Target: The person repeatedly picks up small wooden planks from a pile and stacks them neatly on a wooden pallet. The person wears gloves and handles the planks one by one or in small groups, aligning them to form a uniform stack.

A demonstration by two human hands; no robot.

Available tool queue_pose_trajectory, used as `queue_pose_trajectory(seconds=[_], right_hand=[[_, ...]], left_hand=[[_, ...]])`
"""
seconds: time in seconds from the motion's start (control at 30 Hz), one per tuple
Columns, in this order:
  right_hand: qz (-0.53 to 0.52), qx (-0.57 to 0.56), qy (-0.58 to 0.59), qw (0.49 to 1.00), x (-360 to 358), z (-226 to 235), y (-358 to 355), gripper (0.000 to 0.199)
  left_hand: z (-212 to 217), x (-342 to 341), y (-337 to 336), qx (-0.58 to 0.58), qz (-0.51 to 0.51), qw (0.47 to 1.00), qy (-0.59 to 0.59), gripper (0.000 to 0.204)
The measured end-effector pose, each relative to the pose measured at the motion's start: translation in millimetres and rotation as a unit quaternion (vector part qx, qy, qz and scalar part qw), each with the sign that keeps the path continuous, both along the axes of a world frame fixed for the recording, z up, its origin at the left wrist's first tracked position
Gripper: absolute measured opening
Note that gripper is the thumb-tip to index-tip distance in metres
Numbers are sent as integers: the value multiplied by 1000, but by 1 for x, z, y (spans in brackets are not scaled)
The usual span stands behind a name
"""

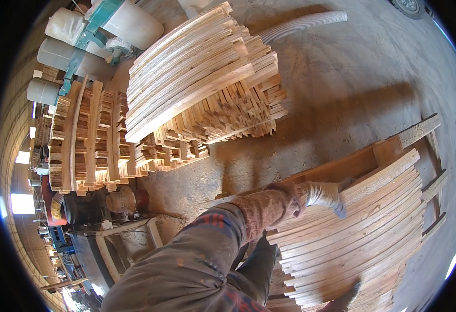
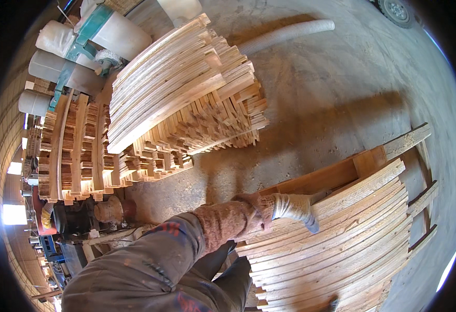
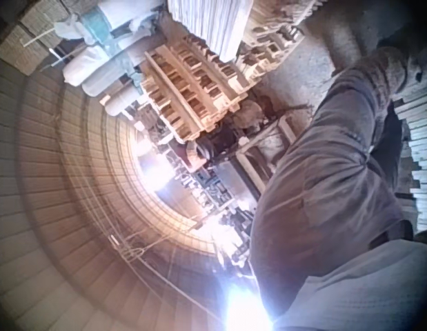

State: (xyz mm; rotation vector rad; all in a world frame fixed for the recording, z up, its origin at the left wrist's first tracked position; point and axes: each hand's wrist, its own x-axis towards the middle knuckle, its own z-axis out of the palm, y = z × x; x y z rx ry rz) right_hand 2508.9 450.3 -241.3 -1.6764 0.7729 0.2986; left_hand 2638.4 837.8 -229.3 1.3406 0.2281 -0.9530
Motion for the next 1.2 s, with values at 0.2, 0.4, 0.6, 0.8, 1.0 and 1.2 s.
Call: queue_pose_trajectory(seconds=[0.2,0.4,0.6,0.8,1.0,1.2], right_hand=[[32,39,11,999,12,3,55,44],[131,108,-8,985,44,51,142,40],[362,296,-84,880,122,111,324,37],[615,344,-158,692,226,118,617,44],[646,121,-53,752,165,190,813,70],[660,87,-96,740,154,151,826,69]], left_hand=[[40,-27,45,-107,72,991,-20,112],[141,-121,173,-127,222,964,-70,126],[181,-283,359,30,437,883,-167,86],[160,-396,566,87,547,794,-252,62],[145,-391,659,357,476,799,-88,83],[141,-367,655,357,563,727,-165,72]])
